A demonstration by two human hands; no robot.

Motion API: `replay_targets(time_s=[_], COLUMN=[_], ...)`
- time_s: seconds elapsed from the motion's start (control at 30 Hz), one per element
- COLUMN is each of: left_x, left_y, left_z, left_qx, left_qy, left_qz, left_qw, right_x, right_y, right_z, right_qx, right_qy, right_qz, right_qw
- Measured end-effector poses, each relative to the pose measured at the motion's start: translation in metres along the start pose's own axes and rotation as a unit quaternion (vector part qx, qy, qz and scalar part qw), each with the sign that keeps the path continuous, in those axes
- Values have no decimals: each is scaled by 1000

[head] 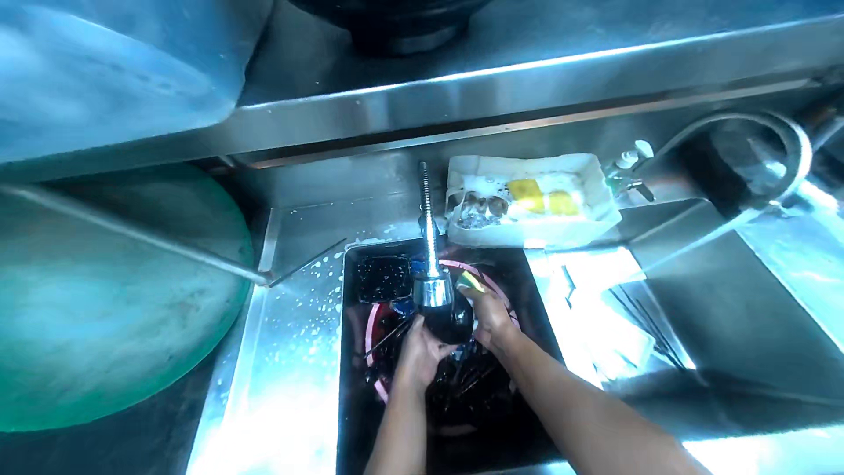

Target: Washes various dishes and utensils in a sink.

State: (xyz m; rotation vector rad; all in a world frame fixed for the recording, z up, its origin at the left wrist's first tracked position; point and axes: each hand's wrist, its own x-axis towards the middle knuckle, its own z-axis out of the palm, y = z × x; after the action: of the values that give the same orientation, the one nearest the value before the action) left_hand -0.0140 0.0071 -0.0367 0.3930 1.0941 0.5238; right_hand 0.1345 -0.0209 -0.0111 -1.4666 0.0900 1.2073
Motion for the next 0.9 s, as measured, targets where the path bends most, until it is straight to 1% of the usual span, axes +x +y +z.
replay_targets(time_s=[0.03, 0.07, 0.1, 0.13, 0.17, 0.2, 0.27, 0.33, 0.37, 0.4, 0.43, 0.47, 0.5, 0.53, 0.57, 0.6, 0.67, 0.7, 0.73, 0.77, 0.8, 0.83, 0.87, 0.9], left_x=[-2, -3, -2, -1, 0, -1, -5, -9, -11, -14, -17, -18, -16, -14, -10, -9, -19, -23, -26, -28, -27, -26, -24, -22], left_y=[-4, -6, -5, -3, 2, 8, 18, 26, 28, 29, 29, 30, 30, 31, 35, 43, 55, 57, 54, 47, 38, 30, 26, 27], left_z=[12, 23, 34, 44, 53, 60, 68, 70, 71, 72, 73, 74, 75, 75, 75, 78, 80, 79, 77, 75, 70, 66, 64, 63], left_qx=[-86, -154, -201, -227, -228, -208, -129, -91, -85, -69, -31, 15, 35, 22, -14, -44, -45, -38, -25, -12, 7, 34, 53, 47], left_qy=[17, 38, 61, 83, 105, 121, 128, 84, 68, 61, 63, 64, 65, 60, 51, 51, 56, 40, 25, 20, 22, 32, 48, 68], left_qz=[21, 51, 77, 98, 114, 132, 195, 241, 246, 250, 260, 279, 306, 329, 339, 332, 302, 301, 308, 309, 314, 333, 358, 383], left_qw=[996, 986, 975, 965, 961, 962, 964, 963, 963, 964, 963, 958, 949, 942, 939, 941, 951, 952, 951, 951, 949, 942, 931, 920], right_x=[4, 6, 4, -3, -11, -18, -23, -18, -16, -15, -17, -18, -18, -20, -24, -28, -32, -32, -31, -32, -32, -31, -30, -30], right_y=[2, 5, 8, 13, 19, 27, 37, 24, 11, -1, -14, -26, -35, -36, -30, -18, 11, 15, 13, 6, -2, -11, -17, -15], right_z=[2, 3, 4, 4, 5, 5, 5, 8, 11, 15, 19, 24, 30, 33, 34, 33, 29, 27, 27, 29, 31, 33, 36, 38], right_qx=[-51, -130, -206, -263, -307, -344, -410, -452, -461, -458, -435, -392, -328, -278, -275, -295, -348, -366, -385, -405, -410, -402, -368, -332], right_qy=[37, 70, 93, 96, 82, 62, 31, 17, 7, -4, -21, -37, -38, -24, -11, -14, -24, -26, -28, -26, -26, -33, -38, -34], right_qz=[-13, -40, -82, -142, -215, -297, -440, -524, -542, -533, -493, -423, -354, -335, -372, -430, -534, -563, -569, -549, -509, -447, -383, -360], right_qw=[998, 988, 971, 949, 923, 888, 798, 722, 703, 711, 753, 816, 875, 900, 887, 853, 770, 741, 726, 731, 756, 798, 846, 871])
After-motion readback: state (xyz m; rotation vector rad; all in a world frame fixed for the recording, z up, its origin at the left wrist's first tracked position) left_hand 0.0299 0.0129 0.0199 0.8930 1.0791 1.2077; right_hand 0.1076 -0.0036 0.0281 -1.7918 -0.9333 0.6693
